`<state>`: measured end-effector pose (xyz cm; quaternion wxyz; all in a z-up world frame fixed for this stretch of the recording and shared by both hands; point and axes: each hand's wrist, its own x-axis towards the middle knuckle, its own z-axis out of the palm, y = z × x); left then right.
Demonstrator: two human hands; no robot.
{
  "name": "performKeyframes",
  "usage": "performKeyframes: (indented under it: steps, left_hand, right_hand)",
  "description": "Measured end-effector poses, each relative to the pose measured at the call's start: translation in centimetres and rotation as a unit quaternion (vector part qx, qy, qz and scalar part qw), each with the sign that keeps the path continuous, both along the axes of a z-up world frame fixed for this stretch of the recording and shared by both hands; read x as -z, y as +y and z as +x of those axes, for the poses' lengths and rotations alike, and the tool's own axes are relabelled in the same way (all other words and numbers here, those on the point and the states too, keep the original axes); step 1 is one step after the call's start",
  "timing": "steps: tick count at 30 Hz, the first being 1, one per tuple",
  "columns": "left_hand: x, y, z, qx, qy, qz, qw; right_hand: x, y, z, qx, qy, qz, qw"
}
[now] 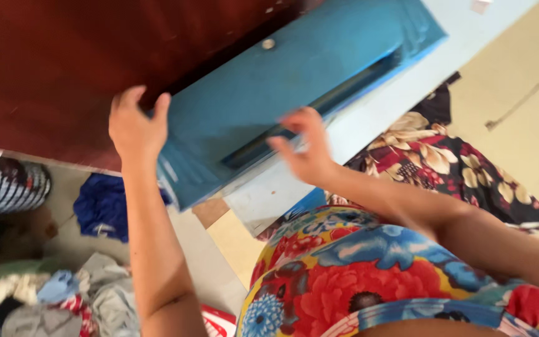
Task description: The person assembles a plastic drawer unit by inserting drawers into the frame, marking alignment points with a marker, and adjusting the fit. They repeatedly remove and reinsert drawers to align them correctly.
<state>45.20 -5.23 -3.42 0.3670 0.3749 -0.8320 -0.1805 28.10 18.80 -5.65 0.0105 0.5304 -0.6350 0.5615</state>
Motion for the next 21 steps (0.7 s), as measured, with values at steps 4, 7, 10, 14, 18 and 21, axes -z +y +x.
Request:
performKeyframes:
  steps: [4,7,10,14,18,21]
  left_hand:
    - [-3.1,2.3,-10.0,0.117,-0.101,-0.039,0.987]
    - [-4.7,2.7,-16.8,0.140,-0.232,0.122,0.955]
    - [-5.1,4.4,-19.1,0.108,-0.329,0.180,0.921]
    - [-5.0,9.4,-18.9,0.046,-0.302,0.114,0.945]
    - [-5.4,15.0,-18.6,0.054,-0.266,0.119,0.955]
    - [-5.7,18.9,-18.7,0.063,-0.260,0.143,0.953]
  right_hand:
    - [3.3,4.4,-4.0,0.026,-0.588,0.040,0.807]
    - [4.0,4.3,-5.6,-0.033,-0.754,0.167,0.635]
    - [3.2,3.3,-6.3,-0.067,-0.797,0.167,0.576]
    - [1.9,4.9,-6.6,-0.006,-0.803,0.196,0.562]
    - [2.0,9.4,-8.2,-0.072,-0.818,0.168,0.546]
    - [3.2,12.4,-9.4,-0.061,-0.820,0.224,0.524]
